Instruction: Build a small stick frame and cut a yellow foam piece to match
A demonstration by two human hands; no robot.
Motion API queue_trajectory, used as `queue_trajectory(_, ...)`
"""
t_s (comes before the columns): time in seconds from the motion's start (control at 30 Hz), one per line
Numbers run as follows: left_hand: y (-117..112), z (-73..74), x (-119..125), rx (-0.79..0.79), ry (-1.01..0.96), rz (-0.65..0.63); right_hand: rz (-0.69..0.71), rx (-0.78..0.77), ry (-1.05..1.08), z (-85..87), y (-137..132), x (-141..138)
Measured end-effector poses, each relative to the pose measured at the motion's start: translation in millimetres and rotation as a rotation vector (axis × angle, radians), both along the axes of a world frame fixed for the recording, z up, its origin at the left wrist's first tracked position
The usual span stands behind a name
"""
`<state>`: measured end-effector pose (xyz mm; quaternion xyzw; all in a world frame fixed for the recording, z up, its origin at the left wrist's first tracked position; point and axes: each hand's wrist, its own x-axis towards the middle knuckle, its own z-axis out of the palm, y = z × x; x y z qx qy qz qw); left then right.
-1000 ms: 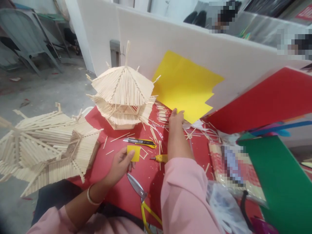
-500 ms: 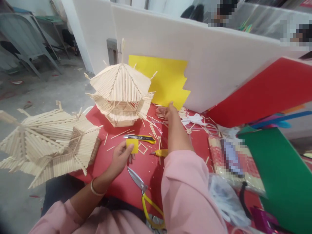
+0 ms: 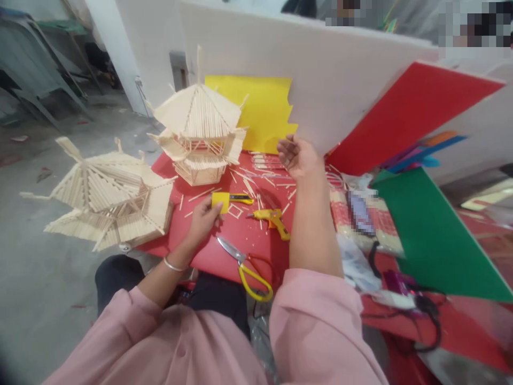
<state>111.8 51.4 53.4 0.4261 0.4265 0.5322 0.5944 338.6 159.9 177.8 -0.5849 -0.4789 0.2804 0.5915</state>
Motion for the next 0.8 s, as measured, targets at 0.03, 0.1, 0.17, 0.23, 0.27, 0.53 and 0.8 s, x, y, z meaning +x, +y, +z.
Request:
queue_trajectory(0.03,-5.9,3.2,-4.5,-0.01,0.021,-0.001,0.028,-0.05,0.023,2.5,-27.0,-3.8)
queue_trajectory(0.1,-18.9,8.8,-15.6,-0.022,0.057,-0.002,0.058,-0.064,0.027,-3.3,-89.9,-15.8)
queue_trajectory(0.17,-31.5,11.9,-27.6,-0.033,0.062,0.005,0.137,-0.078,-0.215,-24.4,-156.0,-30.9)
queue_trajectory(0.23,-42.3,11.4,-38.0,-0.016,0.066,0.038,0.253,-0.243,-0.555,-56.1,-212.8,-42.6)
queue_trajectory(0.27,-46.8,9.7,-42.2,-0.012,0.066,0.064,0.291,-0.307,-0.724,-72.9,-234.6,-46.0)
queue_trajectory(0.53,-70.0,-17.0,-60.7,-0.108,0.119,0.165,0.258,-0.381,-1.308,-117.3,-267.8,-45.6)
queue_trajectory(0.8,-70.4,-11.1,-73.6,-0.09,0.316,0.254,0.194,-0.485,-1.307,-116.1,-252.8,-37.7)
